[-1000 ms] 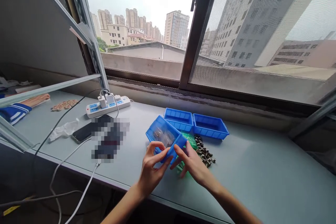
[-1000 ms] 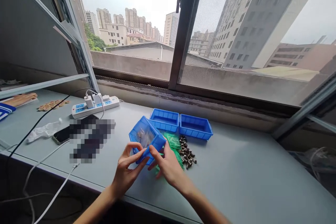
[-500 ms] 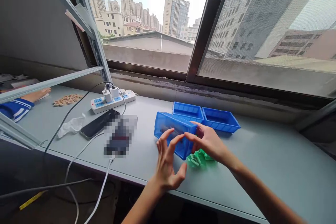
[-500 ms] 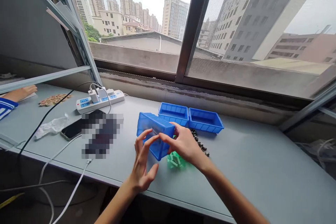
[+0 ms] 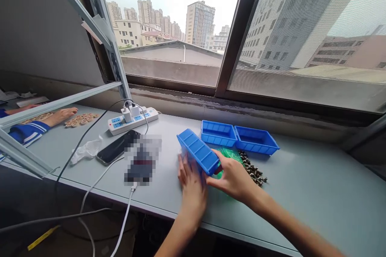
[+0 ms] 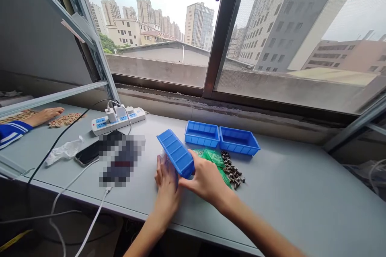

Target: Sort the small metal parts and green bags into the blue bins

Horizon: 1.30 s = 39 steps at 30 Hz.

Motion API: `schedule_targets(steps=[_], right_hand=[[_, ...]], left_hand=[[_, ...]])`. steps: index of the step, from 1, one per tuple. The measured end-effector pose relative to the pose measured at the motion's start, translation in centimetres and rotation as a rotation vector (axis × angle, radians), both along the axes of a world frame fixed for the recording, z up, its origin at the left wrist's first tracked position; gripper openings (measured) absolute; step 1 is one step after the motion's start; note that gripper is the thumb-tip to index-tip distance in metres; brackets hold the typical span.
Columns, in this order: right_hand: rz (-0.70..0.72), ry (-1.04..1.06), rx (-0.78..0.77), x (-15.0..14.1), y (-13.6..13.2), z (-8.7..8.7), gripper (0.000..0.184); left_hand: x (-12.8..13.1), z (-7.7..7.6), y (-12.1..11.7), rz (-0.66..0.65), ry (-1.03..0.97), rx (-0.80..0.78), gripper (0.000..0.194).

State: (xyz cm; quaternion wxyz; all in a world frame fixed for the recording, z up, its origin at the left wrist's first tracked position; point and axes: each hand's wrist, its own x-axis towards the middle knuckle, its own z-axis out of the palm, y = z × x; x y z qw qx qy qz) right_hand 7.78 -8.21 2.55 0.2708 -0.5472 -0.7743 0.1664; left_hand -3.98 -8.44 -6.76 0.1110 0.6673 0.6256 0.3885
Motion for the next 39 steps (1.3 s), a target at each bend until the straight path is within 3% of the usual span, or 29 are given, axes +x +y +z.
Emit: schedule_targets(steps=[6,11,15,21,25,29,32,35,39], right_hand=[[0.044,0.011,0.072,-0.2,0.1,-0.6,0.063],[0.046,0.022,0.074,0.2,0.4,-0.7,0.058],[0.016,0.062,0.129,0.9,0.5,-0.8,0.058],[-0.02,0.099,0.145,1.8,0.7,0.7,0.061],[-0.045,0.222,0.108,3.0,1.3,1.8,0.054],[-0.069,0.504,-0.077,4.2,2.0,1.9,0.053],[-0.059,0.724,-0.215,4.6,2.4,1.4,0.061],[-0.021,0.791,-0.28,5.0,2.5,1.0,0.071],[-0.039,0.599,-0.123,6.5,2.5,0.5,0.073]], left_hand=[[0.1,-1.5,0.9,0.034,0.004,-0.015,0.06],[-0.6,-0.8,0.7,0.088,-0.079,0.075,0.06],[-1.3,-0.3,0.5,0.061,-0.081,0.059,0.059],[-1.2,0.1,0.3,0.046,-0.03,0.039,0.05],[-0.6,1.8,0.6,0.091,-0.012,0.145,0.057],[-0.6,5.0,2.0,-0.049,0.164,0.321,0.062],[-0.7,7.2,2.8,-0.287,0.344,0.594,0.038],[-0.7,8.2,3.1,-0.465,0.351,0.787,0.013],[-1.2,9.3,4.9,-0.339,0.37,0.713,0.01]])
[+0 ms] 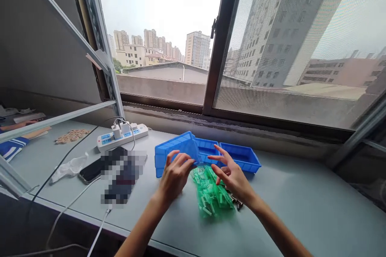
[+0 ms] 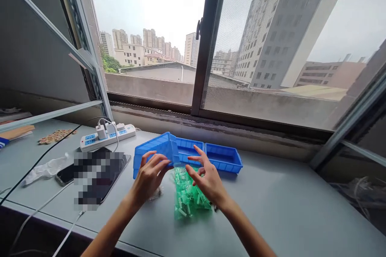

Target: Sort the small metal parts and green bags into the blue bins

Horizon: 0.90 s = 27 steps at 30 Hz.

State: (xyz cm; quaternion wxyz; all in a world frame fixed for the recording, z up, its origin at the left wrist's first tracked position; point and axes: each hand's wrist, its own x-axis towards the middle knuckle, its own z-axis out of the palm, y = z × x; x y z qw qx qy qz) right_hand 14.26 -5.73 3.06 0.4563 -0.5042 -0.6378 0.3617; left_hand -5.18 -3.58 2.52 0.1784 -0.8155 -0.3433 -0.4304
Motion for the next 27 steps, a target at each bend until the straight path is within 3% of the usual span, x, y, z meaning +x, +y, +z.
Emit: schedule_targets(steps=[5,10,15,21,27], right_hand=[[-0.257,-0.277,0.126,2.6,0.6,-1.6,0.06],[-0.413,-0.505,0.186,4.9,1.6,-3.1,0.044],[-0.46,-0.677,0.118,6.3,2.3,-4.1,0.037],[-0.416,-0.706,0.115,6.1,2.3,-4.3,0.035],[-0.5,-0.736,0.114,6.5,1.2,-2.6,0.026]], left_hand=[[-1.2,1.9,5.2,0.316,0.165,-0.421,0.015],[-1.2,1.3,8.0,0.354,0.331,-0.629,0.03],[-1.0,-0.4,7.9,0.35,0.401,-0.659,0.038],[-1.2,-0.1,7.2,0.392,0.397,-0.694,0.044],[-1.7,-0.4,2.7,0.615,0.176,-0.815,0.054]])
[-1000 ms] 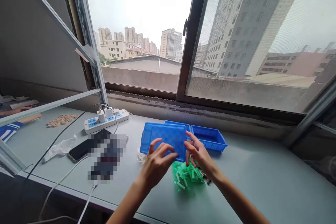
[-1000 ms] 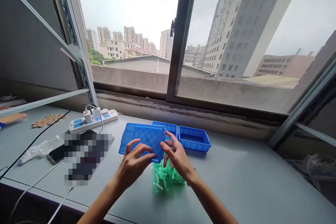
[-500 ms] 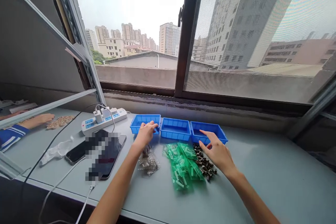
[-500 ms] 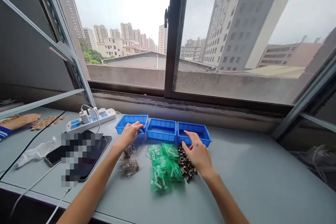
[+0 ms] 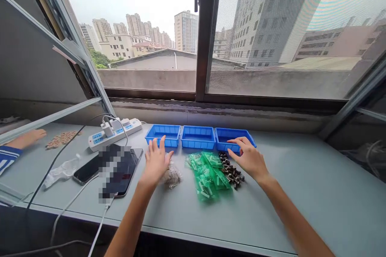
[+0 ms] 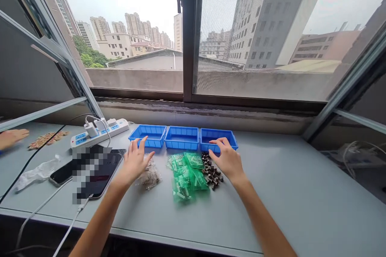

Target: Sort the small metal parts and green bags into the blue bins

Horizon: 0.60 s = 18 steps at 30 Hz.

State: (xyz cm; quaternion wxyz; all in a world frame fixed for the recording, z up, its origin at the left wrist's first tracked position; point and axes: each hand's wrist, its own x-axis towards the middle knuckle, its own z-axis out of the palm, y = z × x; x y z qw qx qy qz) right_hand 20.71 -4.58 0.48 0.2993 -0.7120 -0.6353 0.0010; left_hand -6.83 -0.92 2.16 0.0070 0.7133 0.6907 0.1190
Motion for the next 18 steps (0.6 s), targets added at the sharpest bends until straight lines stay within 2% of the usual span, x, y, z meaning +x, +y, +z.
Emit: schedule_targets(steps=[1,3,5,8,11,12,15,16,18], right_hand=[[-0.002,-0.009,-0.02,0.3,-0.2,0.3,0.022],[0.026,-0.023,-0.089,0.9,-0.3,0.6,0.019],[0.083,-0.028,-0.17,1.6,-0.4,0.5,0.018],[0.164,0.012,-0.265,2.0,-0.3,0.0,0.026],[0.22,0.072,-0.32,1.5,-0.2,-0.3,0.034],[0.227,0.079,-0.316,1.3,-0.2,-0.4,0.033],[0.198,0.054,-0.248,0.3,0.0,-0.5,0.021],[0.178,0.04,-0.223,0.1,0.1,-0.7,0.017],[0.153,0.029,-0.192,-0.2,0.2,-1.0,0.015]], left_hand=[[0.0,-0.4,-0.8,0.002,-0.009,-0.092,0.057],[-0.1,-1.3,-1.9,-0.081,-0.004,-0.261,0.054],[0.0,-2.0,-2.2,-0.16,-0.004,-0.329,0.052],[0.7,-2.0,-2.2,-0.194,-0.046,-0.307,0.056],[2.8,-1.0,-2.6,-0.257,-0.116,-0.18,0.061],[3.9,-0.7,-3.0,-0.356,-0.137,-0.136,0.061],[7.8,-0.2,-3.7,-0.772,-0.198,-0.065,0.048],[9.0,-0.3,-3.8,-0.849,-0.192,-0.077,0.049],[10.7,-0.8,-3.5,-0.87,-0.156,-0.108,0.055]])
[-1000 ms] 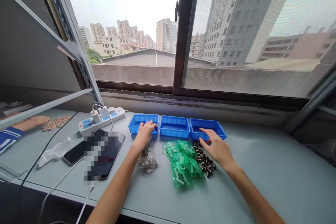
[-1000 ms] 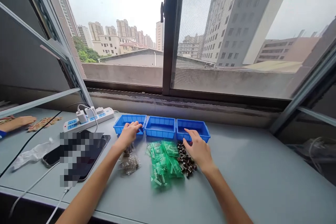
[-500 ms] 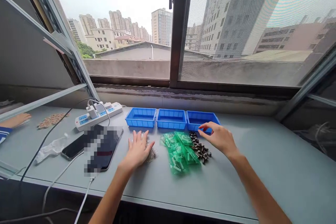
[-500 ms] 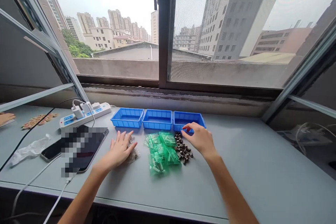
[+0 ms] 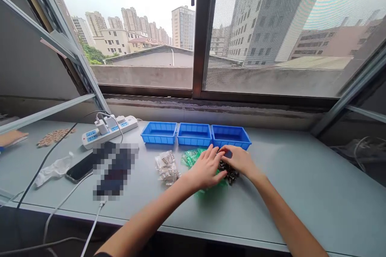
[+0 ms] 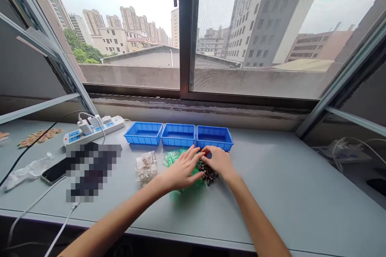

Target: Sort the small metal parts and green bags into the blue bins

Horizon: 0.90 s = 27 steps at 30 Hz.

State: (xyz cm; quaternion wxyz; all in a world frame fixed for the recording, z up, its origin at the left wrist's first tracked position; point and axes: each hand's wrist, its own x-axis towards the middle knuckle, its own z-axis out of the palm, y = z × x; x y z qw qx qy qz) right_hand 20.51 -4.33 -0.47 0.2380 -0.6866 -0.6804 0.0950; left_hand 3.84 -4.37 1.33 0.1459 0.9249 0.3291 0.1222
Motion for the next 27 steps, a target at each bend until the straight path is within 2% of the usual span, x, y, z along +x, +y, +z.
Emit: schedule_targets(steps=[2,5,10,14,19,21,25,27], right_hand=[[-0.003,0.024,0.012,-0.1,0.1,-0.3,0.017],[-0.007,0.08,0.014,-0.2,0.1,-0.6,0.019],[-0.054,0.09,-0.018,-0.5,0.0,-0.3,0.013],[-0.081,0.091,-0.024,-0.6,0.0,-0.2,0.016],[-0.079,0.111,-0.006,-0.4,-0.1,-0.3,0.015],[-0.069,0.116,-0.016,-0.4,-0.1,-0.4,0.017],[-0.052,0.164,-0.024,-0.5,-0.1,-0.6,0.018],[-0.048,0.187,-0.007,-0.5,-0.1,-0.6,0.019]], left_hand=[[0.6,-0.7,0.6,0.021,0.025,-0.023,0.056],[-0.1,-1.3,1.5,0.053,0.056,-0.024,0.051],[-1.8,-0.7,1.8,0.044,0.103,-0.006,0.046],[-2.0,0.0,2.0,0.095,-0.073,-0.075,0.03],[-2.1,0.7,2.5,0.242,-0.329,-0.104,0.017],[-2.2,0.7,2.7,0.265,-0.338,-0.064,0.016],[-2.2,0.0,2.8,0.249,-0.196,0.143,0.016],[-2.1,-0.4,2.8,0.23,-0.148,0.189,0.017]])
